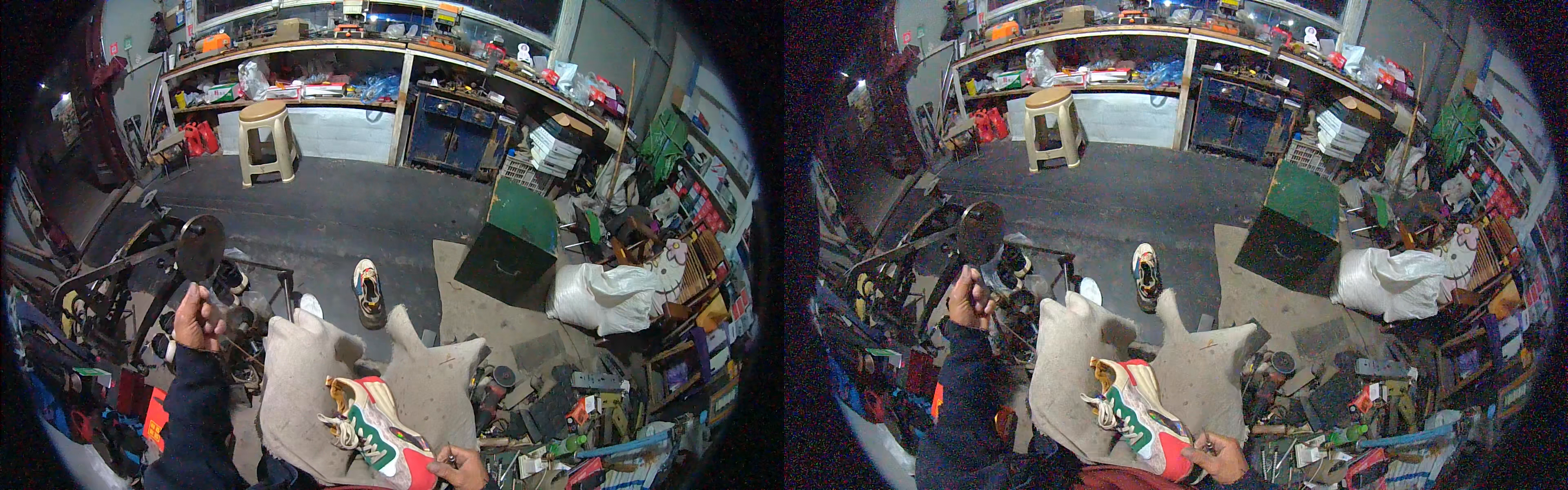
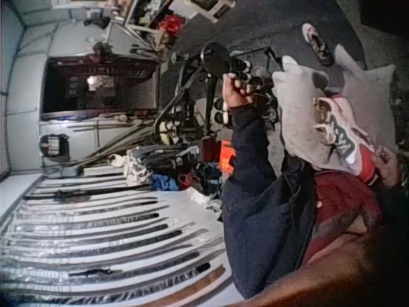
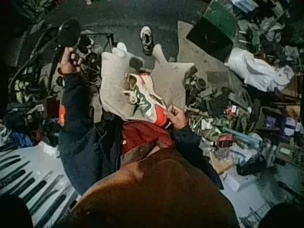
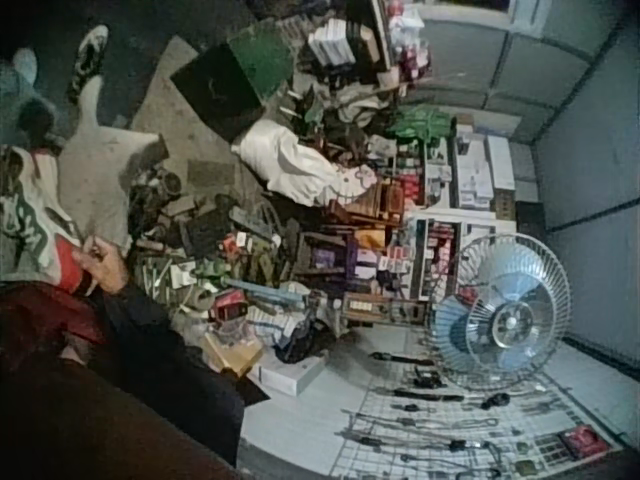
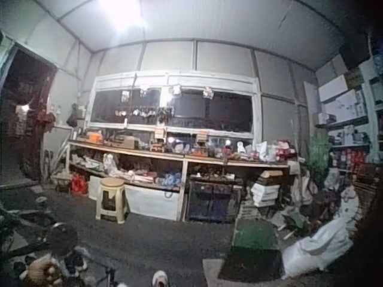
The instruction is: The person sews a multicolored sneaker by hand using a needle and thread. They repeatedly insert the needle through the shoe's upper, pull the thread through, and tighten the stitches while holding the shoe steady.
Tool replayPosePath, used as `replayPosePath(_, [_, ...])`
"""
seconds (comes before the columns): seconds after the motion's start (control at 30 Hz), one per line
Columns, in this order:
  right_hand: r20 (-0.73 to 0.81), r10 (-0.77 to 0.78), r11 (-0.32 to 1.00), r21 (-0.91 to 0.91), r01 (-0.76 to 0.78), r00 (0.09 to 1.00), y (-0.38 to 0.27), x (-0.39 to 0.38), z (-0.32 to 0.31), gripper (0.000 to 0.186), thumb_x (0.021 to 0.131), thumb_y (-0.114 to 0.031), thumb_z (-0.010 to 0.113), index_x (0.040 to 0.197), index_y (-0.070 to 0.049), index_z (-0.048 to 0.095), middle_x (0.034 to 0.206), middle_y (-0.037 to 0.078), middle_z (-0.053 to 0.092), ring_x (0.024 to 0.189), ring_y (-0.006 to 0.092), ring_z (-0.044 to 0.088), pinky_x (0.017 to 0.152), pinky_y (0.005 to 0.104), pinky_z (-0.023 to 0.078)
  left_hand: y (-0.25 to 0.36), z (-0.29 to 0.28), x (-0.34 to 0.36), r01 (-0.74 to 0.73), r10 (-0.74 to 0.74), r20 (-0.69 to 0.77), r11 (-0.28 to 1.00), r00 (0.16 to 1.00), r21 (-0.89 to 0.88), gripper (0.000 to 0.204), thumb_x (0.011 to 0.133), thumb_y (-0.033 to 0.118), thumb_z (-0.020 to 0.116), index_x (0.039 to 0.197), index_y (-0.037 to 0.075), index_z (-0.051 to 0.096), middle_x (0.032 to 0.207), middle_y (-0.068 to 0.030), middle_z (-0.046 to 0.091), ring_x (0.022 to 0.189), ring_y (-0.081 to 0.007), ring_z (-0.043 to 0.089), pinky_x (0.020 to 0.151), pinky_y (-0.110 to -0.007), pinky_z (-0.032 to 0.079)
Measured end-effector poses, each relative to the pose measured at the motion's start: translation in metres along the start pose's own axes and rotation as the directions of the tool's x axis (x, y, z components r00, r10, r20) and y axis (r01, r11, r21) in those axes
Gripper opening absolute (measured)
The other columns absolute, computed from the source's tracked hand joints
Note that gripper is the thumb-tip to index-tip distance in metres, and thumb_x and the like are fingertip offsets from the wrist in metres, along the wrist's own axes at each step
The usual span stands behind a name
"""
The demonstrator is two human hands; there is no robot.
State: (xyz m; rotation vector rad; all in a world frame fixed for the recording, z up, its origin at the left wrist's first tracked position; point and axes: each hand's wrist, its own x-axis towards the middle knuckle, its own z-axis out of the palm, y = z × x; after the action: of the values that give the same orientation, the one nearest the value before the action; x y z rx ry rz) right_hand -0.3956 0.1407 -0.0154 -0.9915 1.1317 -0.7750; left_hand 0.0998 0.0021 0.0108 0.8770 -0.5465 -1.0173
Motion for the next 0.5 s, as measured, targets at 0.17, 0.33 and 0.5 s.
replayPosePath(0.17, [-0.051,-0.006,1.000,0.006,0.007,0.999,-0.015,-0.001,0.014,0.029,0.088,-0.021,0.078,0.074,-0.011,0.054,0.068,-0.008,0.048,0.065,0.0034,0.041,0.059,0.0233,0.034,-0.015,-0.006,0.000,0.134,-0.083,-0.105,0.631,0.991,0.764,0.038,0.094,0.025,0.066,0.128,0.012,0.054,0.107,-0.0135,0.063,0.086,-0.0272,0.072,0.065,-0.038,0.058])
replayPosePath(0.33, [-0.032,-0.034,0.999,0.026,0.035,0.999,-0.010,-0.004,0.018,0.033,0.086,-0.019,0.080,0.072,-0.013,0.051,0.066,-0.009,0.044,0.062,0.0033,0.038,0.056,0.0233,0.031,-0.038,0.034,-0.069,-0.395,0.230,0.357,0.144,0.905,0.908,0.037,0.079,0.008,0.073,0.115,0.006,0.063,0.105,-0.0135,0.066,0.071,-0.0267,0.067,0.065,-0.033,0.053])
replayPosePath(0.5, [-0.022,-0.019,0.998,0.064,0.020,1.000,-0.009,-0.004,0.018,0.035,0.088,-0.019,0.079,0.071,-0.014,0.049,0.065,-0.009,0.042,0.060,0.0032,0.036,0.055,0.0229,0.030,-0.053,0.085,-0.122,-0.499,-0.167,0.612,0.436,0.773,0.749,0.027,0.090,0.022,0.069,0.114,0.009,0.068,0.098,-0.0179,0.071,0.075,-0.0367,0.069,0.069,-0.040,0.054])
